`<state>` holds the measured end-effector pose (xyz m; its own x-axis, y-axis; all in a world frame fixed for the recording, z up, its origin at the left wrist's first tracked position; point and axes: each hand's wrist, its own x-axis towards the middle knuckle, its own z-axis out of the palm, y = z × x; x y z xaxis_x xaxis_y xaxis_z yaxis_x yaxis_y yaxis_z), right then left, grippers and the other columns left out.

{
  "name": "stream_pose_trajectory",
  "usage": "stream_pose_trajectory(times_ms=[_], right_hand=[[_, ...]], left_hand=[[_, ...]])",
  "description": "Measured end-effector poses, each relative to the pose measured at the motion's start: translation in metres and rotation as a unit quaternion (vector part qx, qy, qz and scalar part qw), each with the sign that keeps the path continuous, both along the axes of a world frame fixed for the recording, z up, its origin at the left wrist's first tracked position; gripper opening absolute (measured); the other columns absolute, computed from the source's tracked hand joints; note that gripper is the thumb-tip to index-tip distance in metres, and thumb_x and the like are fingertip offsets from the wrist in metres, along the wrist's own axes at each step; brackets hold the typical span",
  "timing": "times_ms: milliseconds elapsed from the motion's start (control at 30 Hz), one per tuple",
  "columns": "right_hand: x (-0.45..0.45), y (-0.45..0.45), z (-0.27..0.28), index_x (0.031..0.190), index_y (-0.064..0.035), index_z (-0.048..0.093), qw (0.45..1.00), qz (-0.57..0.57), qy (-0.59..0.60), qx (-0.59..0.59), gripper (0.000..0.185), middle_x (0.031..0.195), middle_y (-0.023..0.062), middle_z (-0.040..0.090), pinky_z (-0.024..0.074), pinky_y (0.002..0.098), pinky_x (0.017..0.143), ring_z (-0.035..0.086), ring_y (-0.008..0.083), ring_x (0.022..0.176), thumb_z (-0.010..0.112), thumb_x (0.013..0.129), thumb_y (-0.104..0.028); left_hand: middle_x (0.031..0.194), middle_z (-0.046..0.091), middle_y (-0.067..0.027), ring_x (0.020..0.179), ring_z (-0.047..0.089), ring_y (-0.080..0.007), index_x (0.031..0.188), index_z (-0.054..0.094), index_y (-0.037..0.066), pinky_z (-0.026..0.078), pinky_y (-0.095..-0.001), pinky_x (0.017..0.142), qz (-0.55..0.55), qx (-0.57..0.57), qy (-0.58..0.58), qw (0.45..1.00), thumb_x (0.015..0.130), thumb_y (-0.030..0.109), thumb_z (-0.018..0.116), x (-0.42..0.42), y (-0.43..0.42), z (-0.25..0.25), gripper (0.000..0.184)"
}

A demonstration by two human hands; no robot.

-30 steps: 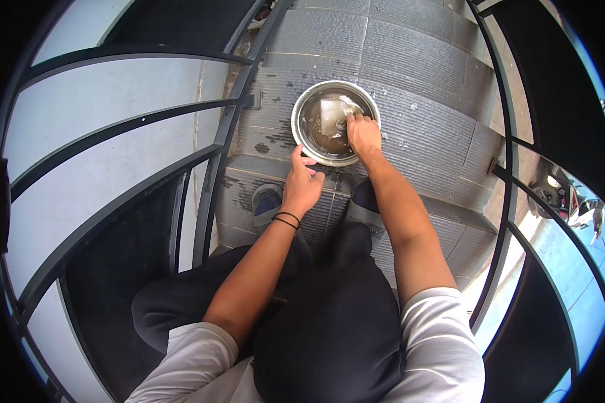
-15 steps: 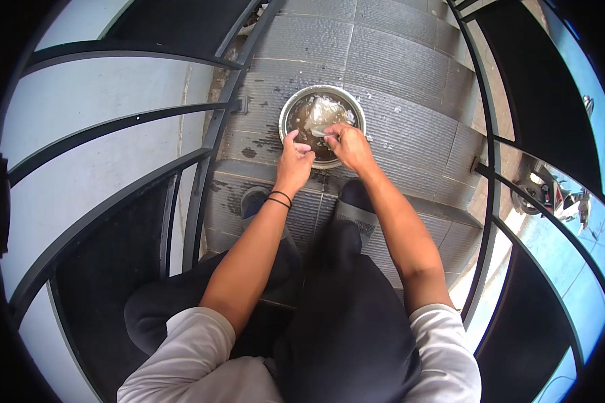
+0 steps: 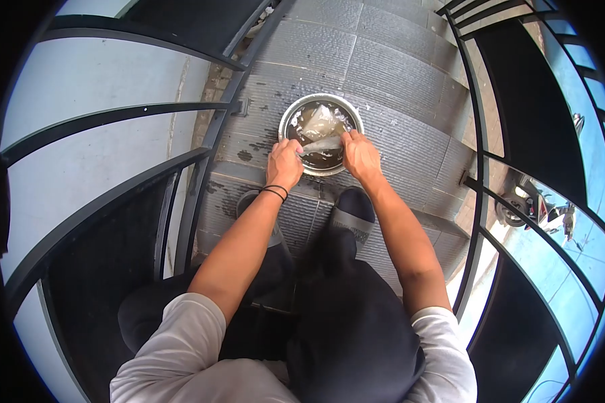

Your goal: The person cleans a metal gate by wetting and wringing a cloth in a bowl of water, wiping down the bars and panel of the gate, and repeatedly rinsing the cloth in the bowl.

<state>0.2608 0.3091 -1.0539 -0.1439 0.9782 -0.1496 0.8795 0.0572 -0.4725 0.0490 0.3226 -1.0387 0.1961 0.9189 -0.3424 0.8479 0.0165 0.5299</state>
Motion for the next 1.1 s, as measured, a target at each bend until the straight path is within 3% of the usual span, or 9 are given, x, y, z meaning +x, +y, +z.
stream_pose_trajectory(times_ms=[100, 267, 400, 433, 533, 667, 833, 967, 1100], right_hand=[[-0.007, -0.001, -0.038, 0.097, -0.0081, 0.063, 0.991, 0.096, -0.093, -0.01, 0.016, 0.095, 0.0108, 0.065, 0.0474, 0.0414, 0.082, 0.062, 0.0287, 0.093, 0.051, 0.087, -0.011], [-0.018, 0.003, -0.074, 0.098, -0.0126, 0.068, 0.954, 0.203, -0.195, -0.103, 0.021, 0.098, 0.0051, 0.069, 0.0432, 0.037, 0.087, 0.061, 0.023, 0.1, 0.05, 0.087, -0.016], [-0.02, 0.008, -0.085, 0.087, -0.0123, 0.067, 0.96, 0.183, -0.176, -0.117, 0.016, 0.081, 0.0105, 0.07, 0.0494, 0.041, 0.072, 0.069, 0.0257, 0.08, 0.052, 0.085, -0.018], [-0.022, 0.008, -0.088, 0.085, -0.0088, 0.065, 0.984, 0.144, -0.092, -0.056, 0.012, 0.073, 0.0156, 0.068, 0.0513, 0.046, 0.062, 0.068, 0.0332, 0.069, 0.057, 0.081, -0.016], [-0.029, 0.014, -0.026, 0.088, -0.0055, 0.062, 0.991, 0.09, 0.09, -0.033, 0.013, 0.075, 0.0191, 0.067, 0.0523, 0.048, 0.063, 0.066, 0.0391, 0.07, 0.06, 0.077, -0.011], [-0.034, 0.015, 0.062, 0.086, -0.0038, 0.062, 0.987, 0.032, 0.138, -0.077, 0.013, 0.077, 0.0189, 0.067, 0.0514, 0.0478, 0.067, 0.066, 0.038, 0.074, 0.063, 0.074, -0.01], [-0.027, 0.011, 0.116, 0.091, -0.0025, 0.064, 0.979, 0.026, 0.174, -0.103, 0.018, 0.085, 0.0191, 0.066, 0.0505, 0.0468, 0.072, 0.065, 0.0376, 0.082, 0.063, 0.076, -0.012], [-0.016, 0.009, 0.149, 0.092, -0.002, 0.066, 0.975, 0.013, 0.187, -0.118, 0.019, 0.085, 0.0178, 0.066, 0.0508, 0.0432, 0.072, 0.065, 0.0343, 0.081, 0.064, 0.078, -0.014], [-0.008, 0.008, 0.17, 0.092, -0.0013, 0.066, 0.975, -0.008, 0.189, -0.112, 0.018, 0.081, 0.0174, 0.067, 0.051, 0.0406, 0.07, 0.066, 0.0314, 0.076, 0.065, 0.08, -0.015]], left_hand=[[0.115, 0.059, -0.0113, 0.112, 0.054, -0.033, 0.122, 0.056, 0.011, 0.045, -0.0447, 0.097, -0.031, -0.095, 0.066, 0.993, 0.082, 0.02, 0.069, 0.001, -0.013, 0.007, 0.044], [0.118, 0.059, -0.0113, 0.115, 0.053, -0.0315, 0.12, 0.058, 0.01, 0.044, -0.0446, 0.097, 0.007, -0.117, 0.035, 0.993, 0.081, 0.021, 0.069, 0.002, -0.026, 0.007, 0.042], [0.122, 0.059, -0.0132, 0.116, 0.053, -0.0322, 0.124, 0.055, 0.009, 0.043, -0.0443, 0.1, 0.033, -0.144, 0.018, 0.989, 0.082, 0.024, 0.071, 0.001, -0.023, 0.011, 0.048], [0.123, 0.058, -0.0128, 0.118, 0.051, -0.0327, 0.125, 0.055, 0.008, 0.042, -0.0446, 0.101, 0.037, -0.143, 0.007, 0.989, 0.082, 0.024, 0.071, 0.0, -0.02, 0.012, 0.049], [0.124, 0.056, -0.0115, 0.119, 0.049, -0.0336, 0.126, 0.053, 0.01, 0.041, -0.0455, 0.101, 0.016, -0.105, 0.003, 0.994, 0.082, 0.022, 0.071, 0.005, -0.014, 0.025, 0.05], [0.123, 0.052, -0.009, 0.118, 0.047, -0.0346, 0.12, 0.053, 0.013, 0.04, -0.0492, 0.098, -0.052, -0.069, -0.015, 0.996, 0.081, 0.019, 0.072, 0.016, -0.009, 0.039, 0.044], [0.095, 0.056, -0.0157, 0.099, 0.053, -0.0371, 0.094, 0.051, 0.006, 0.042, -0.0451, 0.087, -0.029, -0.023, -0.155, 0.987, 0.087, 0.016, 0.055, 0.02, -0.009, 0.048, 0.013], [0.096, 0.059, -0.0207, 0.091, 0.057, -0.0422, 0.096, 0.046, 0.006, 0.044, -0.0495, 0.08, 0.013, -0.045, -0.224, 0.973, 0.087, 0.015, 0.053, 0.023, -0.004, 0.076, 0.015], [0.108, 0.062, -0.0229, 0.104, 0.06, -0.0423, 0.115, 0.046, 0.007, 0.046, -0.0475, 0.089, -0.006, -0.076, -0.221, 0.972, 0.093, 0.018, 0.051, 0.024, -0.001, 0.106, 0.025]])
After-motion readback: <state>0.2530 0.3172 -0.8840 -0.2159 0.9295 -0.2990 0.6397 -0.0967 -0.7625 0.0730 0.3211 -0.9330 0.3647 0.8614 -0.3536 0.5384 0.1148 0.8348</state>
